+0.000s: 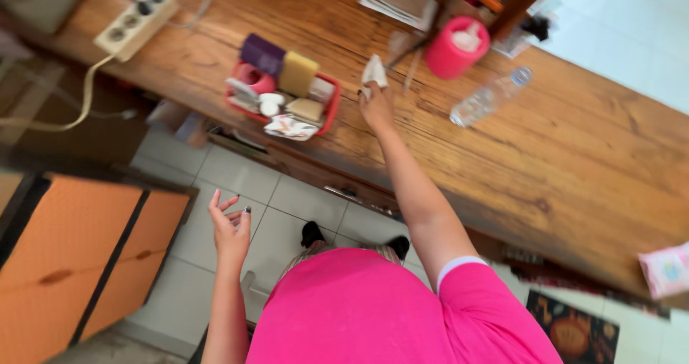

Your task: The person organizes a cluttered wooden desk by placing pens and pencils into a cup, stacking papers, and moving a wallet and phone to a shelf. They also wipe the desk surface with a tissue.

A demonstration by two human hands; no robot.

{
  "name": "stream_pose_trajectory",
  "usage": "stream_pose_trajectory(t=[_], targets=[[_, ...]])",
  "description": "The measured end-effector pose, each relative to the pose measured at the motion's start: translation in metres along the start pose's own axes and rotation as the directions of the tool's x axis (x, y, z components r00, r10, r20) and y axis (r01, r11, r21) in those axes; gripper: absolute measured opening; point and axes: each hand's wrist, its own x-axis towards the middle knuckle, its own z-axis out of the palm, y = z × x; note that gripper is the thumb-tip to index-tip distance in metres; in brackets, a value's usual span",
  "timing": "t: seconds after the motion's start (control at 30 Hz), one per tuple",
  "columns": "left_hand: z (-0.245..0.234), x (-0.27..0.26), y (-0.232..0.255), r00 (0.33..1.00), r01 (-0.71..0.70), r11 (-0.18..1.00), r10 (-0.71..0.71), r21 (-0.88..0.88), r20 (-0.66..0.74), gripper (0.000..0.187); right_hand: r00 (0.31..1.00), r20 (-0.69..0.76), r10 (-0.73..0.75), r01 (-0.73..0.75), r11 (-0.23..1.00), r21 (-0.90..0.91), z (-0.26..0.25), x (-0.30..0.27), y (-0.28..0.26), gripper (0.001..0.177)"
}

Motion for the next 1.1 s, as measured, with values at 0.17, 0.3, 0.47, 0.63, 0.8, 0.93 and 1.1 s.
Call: stream_pose_trajectory(t=[0.17,0.3,0.47,0.63,0.8,0.93,1.1], targets=[[0.03,0.002,0.0,0.97,-0.085,0.996,0.077,0.023,0.23,0.047,0.976,-0.156,-0.151,0.143,0.988,-0.06,0.007,-0.006,0.044,0.04],[0.077,-0.003,0.01,0.894,-0.072,0.997,0.072,-0.016,0.442,0.041,0.956,-0.273,-0.108,0.216,0.889,0.405,-0.021,-0.061,0.063,0.021],[0.15,-0.004,0.046,0.749,-0.128,0.992,0.095,0.002,0.656,0.039,0.945,-0.209,0.251,-0.053,0.749,0.66,-0.111,-0.164,0.127,0.02],[0.243,-0.011,0.105,0.574,-0.254,0.964,0.217,-0.08,0.79,0.041,0.896,-0.237,0.377,-0.071,0.646,0.76,-0.158,-0.209,0.203,0.04],[0.33,-0.037,0.161,0.449,-0.329,0.935,0.281,-0.136,0.848,0.048,0.865,-0.485,0.127,-0.059,0.987,0.152,-0.195,-0.243,0.306,0.075],[0.362,-0.058,0.169,0.446,-0.367,0.925,0.267,-0.098,0.854,0.05,0.519,-0.708,0.478,-0.491,0.845,0.21,-0.279,-0.303,0.468,0.067],[0.386,-0.076,0.156,0.522,-0.272,0.96,0.085,0.071,0.849,0.053,0.162,-0.738,0.655,-0.86,0.46,0.22,-0.365,-0.358,0.625,0.111]])
